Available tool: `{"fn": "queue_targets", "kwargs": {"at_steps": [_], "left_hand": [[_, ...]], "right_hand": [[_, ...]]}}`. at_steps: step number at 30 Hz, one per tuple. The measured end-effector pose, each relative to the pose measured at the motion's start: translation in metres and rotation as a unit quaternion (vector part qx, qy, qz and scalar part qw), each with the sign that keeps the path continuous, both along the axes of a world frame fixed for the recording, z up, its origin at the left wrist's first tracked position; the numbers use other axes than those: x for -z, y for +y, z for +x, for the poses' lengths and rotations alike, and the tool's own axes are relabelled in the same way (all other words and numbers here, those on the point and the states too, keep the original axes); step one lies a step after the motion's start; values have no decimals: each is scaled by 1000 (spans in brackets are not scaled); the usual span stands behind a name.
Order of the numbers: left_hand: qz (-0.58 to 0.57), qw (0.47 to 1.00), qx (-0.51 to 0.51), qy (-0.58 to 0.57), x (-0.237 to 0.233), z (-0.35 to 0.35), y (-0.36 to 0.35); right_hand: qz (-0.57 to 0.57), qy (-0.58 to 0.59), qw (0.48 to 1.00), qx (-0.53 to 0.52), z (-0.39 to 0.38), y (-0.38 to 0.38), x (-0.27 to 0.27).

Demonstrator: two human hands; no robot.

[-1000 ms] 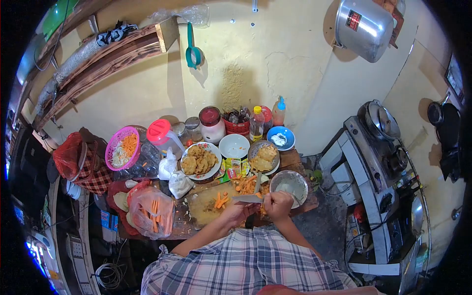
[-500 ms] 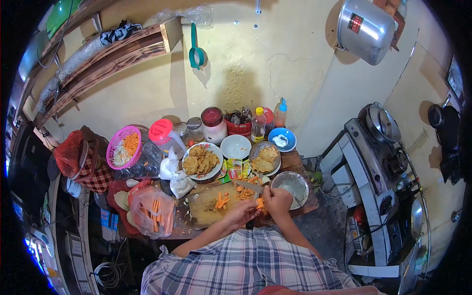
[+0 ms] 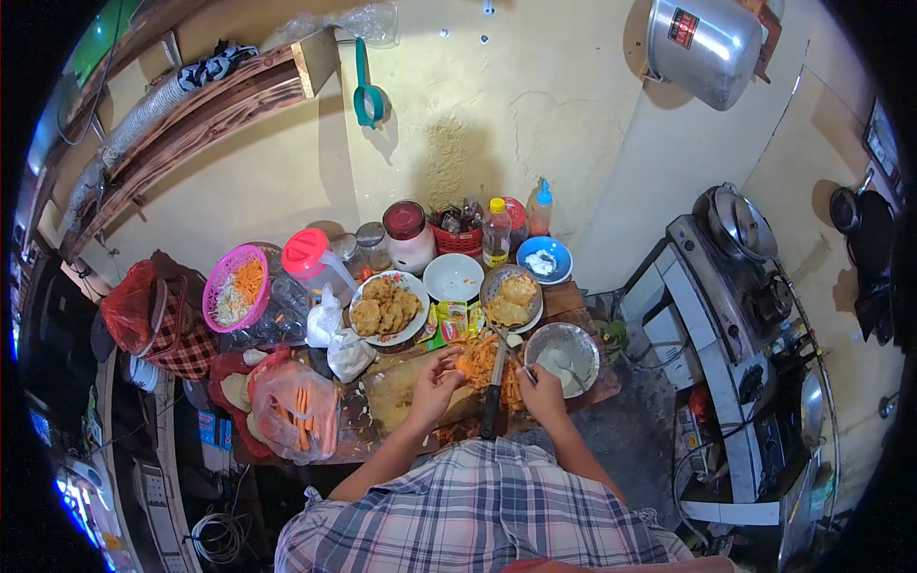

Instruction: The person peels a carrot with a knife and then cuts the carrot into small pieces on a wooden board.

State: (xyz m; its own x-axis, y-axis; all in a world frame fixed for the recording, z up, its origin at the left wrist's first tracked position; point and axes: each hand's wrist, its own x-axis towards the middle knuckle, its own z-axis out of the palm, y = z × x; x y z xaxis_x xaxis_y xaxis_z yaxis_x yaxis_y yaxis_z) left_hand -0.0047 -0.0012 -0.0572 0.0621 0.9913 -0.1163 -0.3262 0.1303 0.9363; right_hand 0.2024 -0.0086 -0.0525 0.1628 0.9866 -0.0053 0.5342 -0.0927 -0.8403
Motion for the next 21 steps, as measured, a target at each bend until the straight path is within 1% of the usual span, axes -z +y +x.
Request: {"fn": "queue_targets", "kwargs": {"at_steps": [2, 4, 5, 7, 8, 11, 13, 15, 16, 17, 18, 19, 20, 21], "left_hand": [[-9, 1000, -7, 17, 12, -12, 2], [-32, 999, -20, 38, 8, -24, -1], [-36, 998, -22, 38, 5, -31, -2], [-60, 991, -63, 104, 2, -47, -6], [-42, 993, -81, 81, 18, -59, -5], [-51, 990, -119, 62, 32, -83, -7], [-49, 988, -127, 73, 37, -96, -8], [-71, 979, -124, 143, 42, -107, -12], [-75, 979, -127, 142, 47, -113, -13], [-57, 969, -136, 199, 54, -118, -14], [-40, 955, -143, 255, 58, -123, -16], [-44, 955, -144, 254, 62, -126, -19], [-28, 944, -147, 293, 66, -129, -21], [-11, 932, -150, 331, 69, -131, -23]], "right_hand": [[8, -8, 1000, -4, 0, 1, 15], [13, -16, 1000, -11, -3, 0, 16], [5, 7, 1000, -20, -5, -1, 16], [-10, 31, 999, -34, -11, -2, 18], [-18, 43, 998, -44, -14, 0, 23], [-43, 49, 995, -71, -26, 1, 27], [-74, 7, 991, -108, -38, -2, 12], [-78, 14, 989, -127, -52, -5, 17], [-77, 24, 987, -142, -60, -7, 19], [-82, 23, 986, -146, -68, -9, 20], [-80, 4, 981, -178, -76, -12, 19], [-77, -15, 975, -210, -84, -14, 19], [-80, -16, 974, -211, -93, -16, 18], [-110, -33, 964, -238, -101, -19, 16]]}}
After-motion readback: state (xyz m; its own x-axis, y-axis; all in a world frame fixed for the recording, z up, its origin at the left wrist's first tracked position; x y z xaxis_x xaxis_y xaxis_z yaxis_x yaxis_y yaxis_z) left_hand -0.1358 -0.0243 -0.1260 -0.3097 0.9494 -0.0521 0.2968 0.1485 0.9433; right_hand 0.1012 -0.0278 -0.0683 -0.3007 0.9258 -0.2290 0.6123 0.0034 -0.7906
